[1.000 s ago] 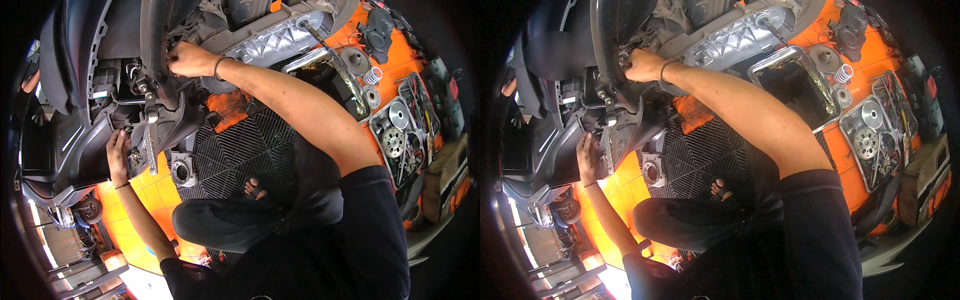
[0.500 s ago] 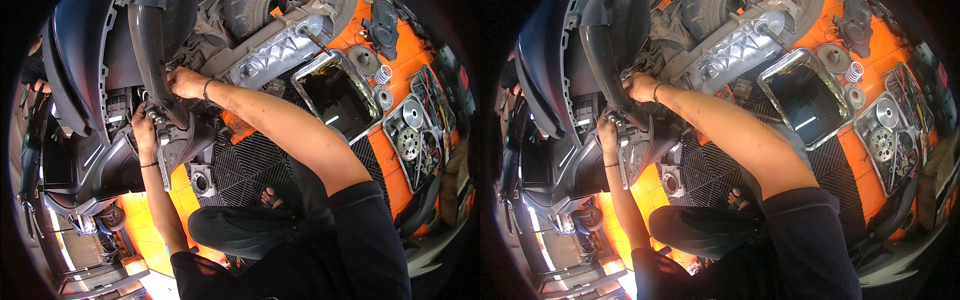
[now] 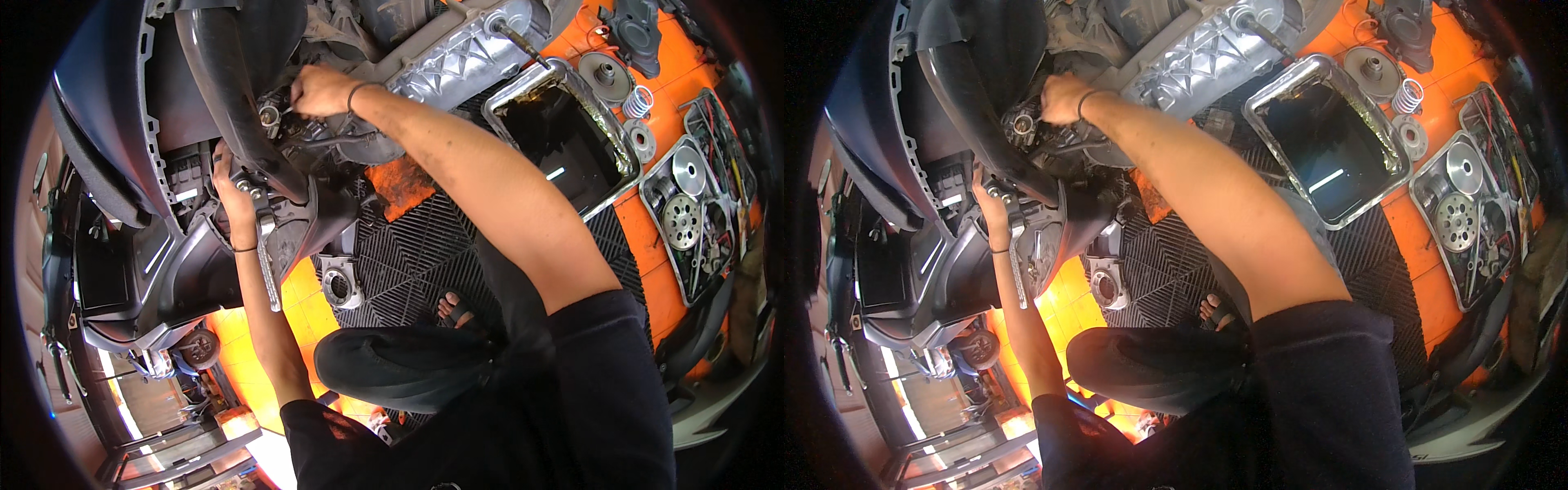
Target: The person installs a throttle body into a motorcycle engine compartment by hand and secures it with tools, connecting various cables and connectors.
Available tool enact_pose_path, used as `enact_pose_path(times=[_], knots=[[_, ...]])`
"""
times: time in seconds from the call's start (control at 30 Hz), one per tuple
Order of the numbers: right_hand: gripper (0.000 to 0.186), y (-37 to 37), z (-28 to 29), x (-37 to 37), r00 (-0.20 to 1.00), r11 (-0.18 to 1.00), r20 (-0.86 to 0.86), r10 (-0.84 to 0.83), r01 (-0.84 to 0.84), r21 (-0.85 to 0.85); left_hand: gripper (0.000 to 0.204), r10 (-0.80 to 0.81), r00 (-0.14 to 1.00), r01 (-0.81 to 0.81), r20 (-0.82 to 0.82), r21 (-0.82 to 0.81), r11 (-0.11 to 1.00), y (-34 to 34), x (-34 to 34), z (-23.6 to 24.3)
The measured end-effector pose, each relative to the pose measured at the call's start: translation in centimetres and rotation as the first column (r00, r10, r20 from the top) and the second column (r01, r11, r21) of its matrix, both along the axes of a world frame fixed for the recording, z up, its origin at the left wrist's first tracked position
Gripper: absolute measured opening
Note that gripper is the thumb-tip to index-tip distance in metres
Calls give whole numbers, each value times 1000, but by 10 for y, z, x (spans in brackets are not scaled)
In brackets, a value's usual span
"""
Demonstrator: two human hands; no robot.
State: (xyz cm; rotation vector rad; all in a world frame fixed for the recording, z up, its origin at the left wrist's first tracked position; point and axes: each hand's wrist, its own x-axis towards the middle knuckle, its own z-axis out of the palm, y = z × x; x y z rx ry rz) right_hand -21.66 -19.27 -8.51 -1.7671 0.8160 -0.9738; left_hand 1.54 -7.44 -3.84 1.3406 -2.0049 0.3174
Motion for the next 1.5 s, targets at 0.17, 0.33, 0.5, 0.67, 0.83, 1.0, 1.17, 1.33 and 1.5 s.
enact_pose_path(times=[0.17,0.33,0.5,0.67,0.83,1.0,1.17,1.33,1.5], knots=[[19,-11,-9,16,980,974,-71,-185,174,-147,39,67,882,64,-466,259,964,-8,69,-29],[13,-4,-16,42,952,949,-52,-303,296,-111,42,183,957,-114,-226,287,951,-9,42,-21],[13,-2,-13,48,925,924,32,-379,380,-47,45,250,964,-215,-93,282,935,-12,33,-12],[18,28,0,54,902,904,66,-426,423,61,48,316,949,-304,1,277,911,2,39,-1],[22,27,1,41,900,900,14,-435,435,25,52,310,947,-321,83,281,905,-7,31,-3],[22,25,-1,41,889,891,69,-454,450,64,56,329,931,-361,159,279,890,-13,19,2],[21,23,-3,46,907,907,41,-419,416,58,60,344,901,-411,266,268,871,-28,1,3],[19,25,-1,46,904,904,44,-426,423,62,65,348,870,-443,350,244,863,-51,-13,12],[19,21,-2,45,901,903,65,-429,426,56,69,357,848,-470,391,244,848,-61,-23,14]])
